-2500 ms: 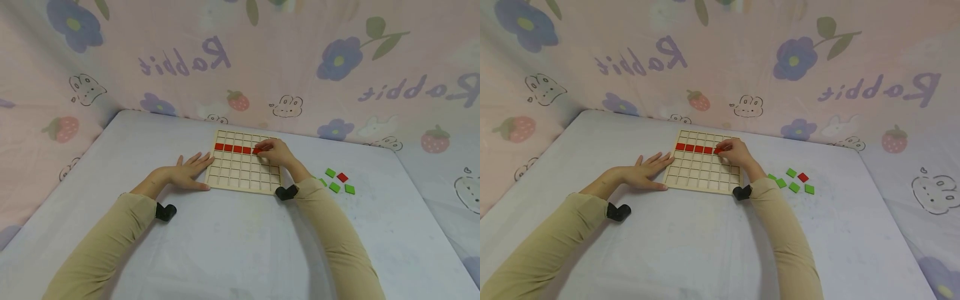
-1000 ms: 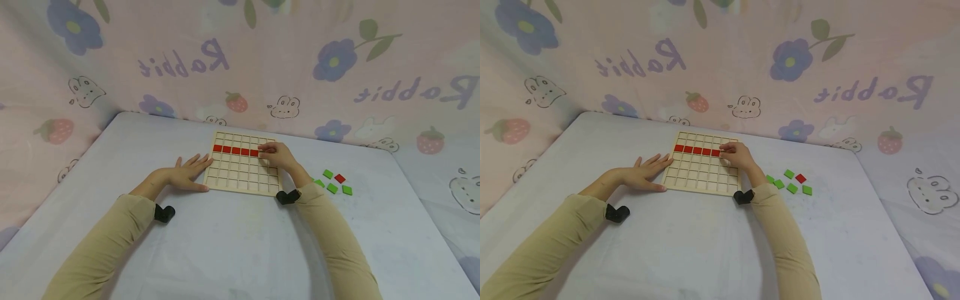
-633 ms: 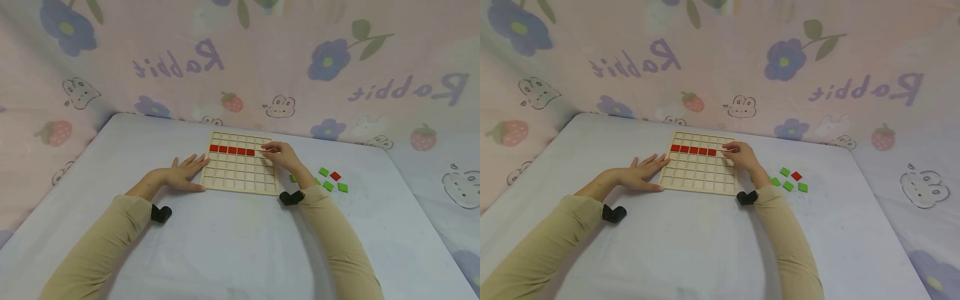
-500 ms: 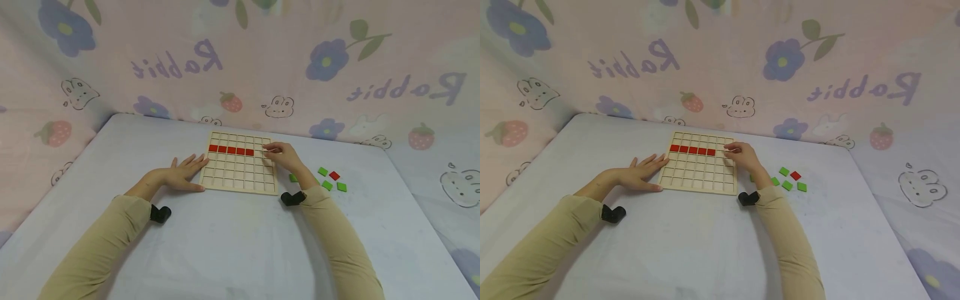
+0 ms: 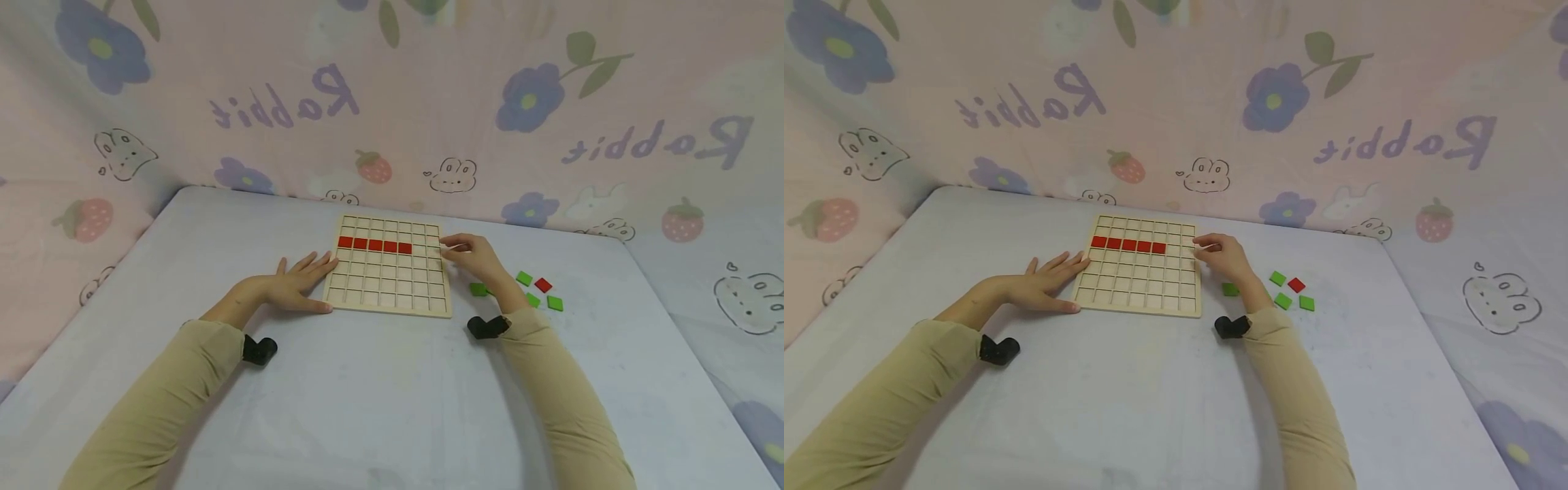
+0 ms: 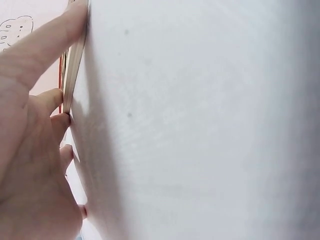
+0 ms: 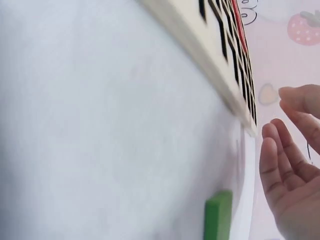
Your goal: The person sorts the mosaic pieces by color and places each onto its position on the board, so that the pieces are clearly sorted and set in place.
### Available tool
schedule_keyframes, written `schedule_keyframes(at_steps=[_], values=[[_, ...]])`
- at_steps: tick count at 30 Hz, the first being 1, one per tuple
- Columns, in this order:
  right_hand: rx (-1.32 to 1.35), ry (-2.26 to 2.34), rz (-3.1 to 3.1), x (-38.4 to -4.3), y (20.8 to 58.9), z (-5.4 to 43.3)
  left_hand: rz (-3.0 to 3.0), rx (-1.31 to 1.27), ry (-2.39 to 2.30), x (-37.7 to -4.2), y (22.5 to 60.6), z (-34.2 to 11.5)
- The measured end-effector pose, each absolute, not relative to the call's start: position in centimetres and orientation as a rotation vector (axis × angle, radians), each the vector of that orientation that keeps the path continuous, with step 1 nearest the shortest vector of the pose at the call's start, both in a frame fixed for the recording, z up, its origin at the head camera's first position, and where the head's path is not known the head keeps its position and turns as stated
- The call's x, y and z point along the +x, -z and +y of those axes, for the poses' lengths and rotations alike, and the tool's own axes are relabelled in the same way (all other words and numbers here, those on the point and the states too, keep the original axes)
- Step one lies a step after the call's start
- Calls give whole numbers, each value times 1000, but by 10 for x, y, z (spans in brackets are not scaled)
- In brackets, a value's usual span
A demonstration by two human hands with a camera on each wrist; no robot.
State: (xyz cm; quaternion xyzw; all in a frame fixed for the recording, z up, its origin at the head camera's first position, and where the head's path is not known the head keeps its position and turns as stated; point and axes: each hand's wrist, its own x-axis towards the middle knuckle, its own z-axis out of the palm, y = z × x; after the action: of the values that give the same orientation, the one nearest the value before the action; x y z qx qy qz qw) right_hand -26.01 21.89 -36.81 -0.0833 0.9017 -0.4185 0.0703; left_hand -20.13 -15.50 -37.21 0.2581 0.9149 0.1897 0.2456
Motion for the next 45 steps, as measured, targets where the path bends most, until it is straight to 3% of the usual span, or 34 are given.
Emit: schedule_keyframes(at_steps=[45], values=[[-119, 1217, 2775, -236, 365, 289, 2497, 713, -514, -201, 373, -154]])
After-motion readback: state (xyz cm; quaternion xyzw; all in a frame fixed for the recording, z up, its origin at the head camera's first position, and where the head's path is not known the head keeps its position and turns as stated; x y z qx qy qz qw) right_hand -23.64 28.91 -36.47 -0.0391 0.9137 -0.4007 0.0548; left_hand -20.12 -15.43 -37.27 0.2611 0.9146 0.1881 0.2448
